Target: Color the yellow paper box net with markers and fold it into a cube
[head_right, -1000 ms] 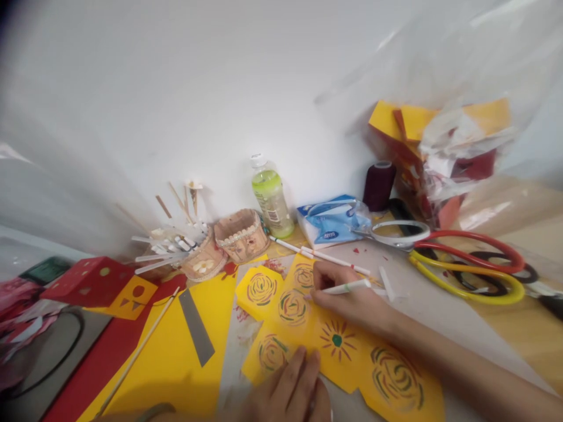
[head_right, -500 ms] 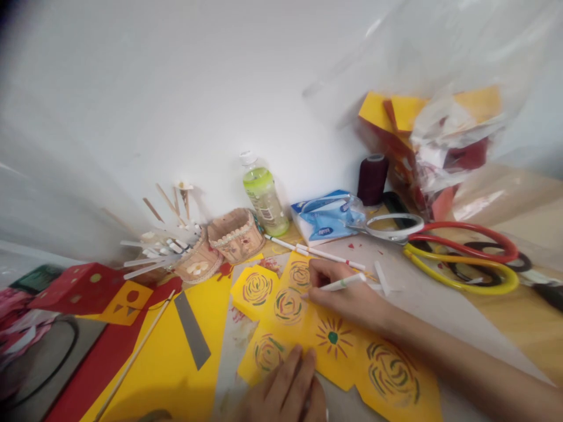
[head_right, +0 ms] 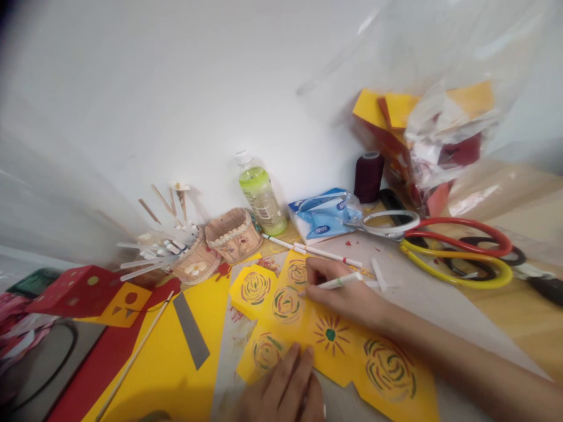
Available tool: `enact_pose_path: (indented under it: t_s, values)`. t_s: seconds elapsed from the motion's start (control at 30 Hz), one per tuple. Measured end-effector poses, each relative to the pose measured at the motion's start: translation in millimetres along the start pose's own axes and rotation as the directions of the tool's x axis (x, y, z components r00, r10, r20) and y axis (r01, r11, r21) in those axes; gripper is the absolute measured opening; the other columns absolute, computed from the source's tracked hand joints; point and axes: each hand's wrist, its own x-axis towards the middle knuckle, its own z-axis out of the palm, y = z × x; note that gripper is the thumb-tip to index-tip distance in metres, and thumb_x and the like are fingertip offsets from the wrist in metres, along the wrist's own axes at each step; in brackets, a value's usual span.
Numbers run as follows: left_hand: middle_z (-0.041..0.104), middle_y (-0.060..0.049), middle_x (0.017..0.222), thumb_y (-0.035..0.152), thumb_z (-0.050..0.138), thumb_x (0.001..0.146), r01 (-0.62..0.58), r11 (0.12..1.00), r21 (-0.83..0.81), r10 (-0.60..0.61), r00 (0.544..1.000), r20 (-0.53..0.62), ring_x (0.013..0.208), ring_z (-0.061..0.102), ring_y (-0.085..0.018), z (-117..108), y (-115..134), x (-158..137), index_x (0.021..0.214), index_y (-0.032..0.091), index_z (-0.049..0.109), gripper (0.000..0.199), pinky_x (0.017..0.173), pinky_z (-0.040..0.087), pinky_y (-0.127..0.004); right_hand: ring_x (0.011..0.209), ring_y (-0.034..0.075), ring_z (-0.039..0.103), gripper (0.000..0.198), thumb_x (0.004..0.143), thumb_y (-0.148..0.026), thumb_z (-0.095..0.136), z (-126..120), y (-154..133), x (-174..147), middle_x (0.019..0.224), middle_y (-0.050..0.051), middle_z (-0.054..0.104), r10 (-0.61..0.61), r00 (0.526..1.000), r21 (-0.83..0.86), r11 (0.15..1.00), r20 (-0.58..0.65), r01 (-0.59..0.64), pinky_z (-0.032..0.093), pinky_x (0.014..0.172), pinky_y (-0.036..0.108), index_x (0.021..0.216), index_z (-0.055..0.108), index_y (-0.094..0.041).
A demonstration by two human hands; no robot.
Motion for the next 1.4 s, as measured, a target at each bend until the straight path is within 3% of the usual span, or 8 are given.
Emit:
enact_pose_path:
  t_s: [0.53, 0.67, 0.83, 1.13, 1.3, 1.4]
  values:
    - [0.072, -0.008, 0.080, 0.008, 0.046, 0.073, 0.040, 0.999, -0.036, -0.042, 0.998, -0.039, 0.072, 0.069, -0.020, -6.1, -4.7, 15.0, 0.065, 0.014, 0.058, 0.016, 0.049, 0.053, -0.023, 0.053, 0.011, 0.034, 0.024, 0.069, -0.022, 0.051, -1.5, -3.1, -2.0, 0.056, -0.004, 0.039, 0.006, 0.999, -0.072, 0.997, 0.035, -0.003, 0.025, 0.048, 0.024, 0.055, 0.033, -0.021]
    - [0.071, -0.009, 0.085, 0.009, 0.048, 0.074, 0.017, 1.000, -0.026, -0.017, 1.000, -0.023, 0.076, 0.069, -0.021, -5.9, -4.6, 13.2, 0.067, 0.013, 0.059, 0.013, 0.051, 0.054, -0.023, 0.053, 0.011, 0.034, 0.022, 0.070, -0.023, 0.051, -1.9, -3.9, -1.9, 0.056, -0.004, 0.039, 0.002, 0.999, -0.053, 0.999, 0.033, 0.000, 0.026, 0.048, 0.024, 0.056, 0.033, -0.021]
    - [0.072, -0.005, 0.077, 0.007, 0.048, 0.073, 0.070, 0.997, -0.028, -0.071, 0.997, -0.037, 0.069, 0.069, -0.019, -7.7, -5.2, 21.3, 0.062, 0.014, 0.058, 0.016, 0.048, 0.054, -0.023, 0.052, 0.011, 0.033, 0.024, 0.070, -0.026, 0.050, -2.1, -7.6, -1.5, 0.056, -0.004, 0.037, 0.012, 1.000, -0.046, 0.999, 0.018, -0.011, 0.025, 0.047, 0.025, 0.056, 0.032, -0.021]
    - [0.072, -0.004, 0.074, 0.007, 0.048, 0.072, 0.052, 0.999, -0.012, -0.052, 0.997, -0.050, 0.067, 0.069, -0.018, -11.1, -7.7, 27.1, 0.060, 0.014, 0.058, 0.018, 0.044, 0.053, -0.021, 0.052, 0.010, 0.033, 0.025, 0.070, -0.024, 0.054, 0.5, -4.1, -1.1, 0.056, -0.005, 0.038, 0.047, 0.998, 0.021, 0.999, 0.035, -0.048, 0.025, 0.047, 0.024, 0.055, 0.034, -0.021]
    - [0.072, -0.003, 0.073, 0.007, 0.048, 0.073, 0.074, 0.997, -0.015, -0.075, 0.995, -0.063, 0.067, 0.069, -0.018, -7.9, -7.0, 25.2, 0.060, 0.015, 0.058, 0.018, 0.045, 0.053, -0.022, 0.049, 0.010, 0.033, 0.030, 0.074, -0.036, 0.057, -3.3, -3.0, 2.1, 0.052, -0.006, 0.036, 0.174, 0.964, 0.321, 0.941, -0.200, -0.103, 0.029, 0.048, 0.024, 0.057, 0.037, -0.021]
    - [0.072, -0.003, 0.073, 0.007, 0.048, 0.074, 0.025, 0.999, -0.037, -0.027, 0.998, -0.065, 0.065, 0.069, -0.018, -9.8, -11.2, 26.0, 0.061, 0.014, 0.058, 0.018, 0.042, 0.050, -0.021, 0.048, 0.009, 0.036, 0.038, 0.077, -0.045, 0.057, -11.9, -2.8, 2.2, 0.049, -0.006, 0.037, 0.191, 0.948, 0.346, 0.933, -0.256, -0.094, 0.030, 0.047, 0.023, 0.055, 0.039, -0.020]
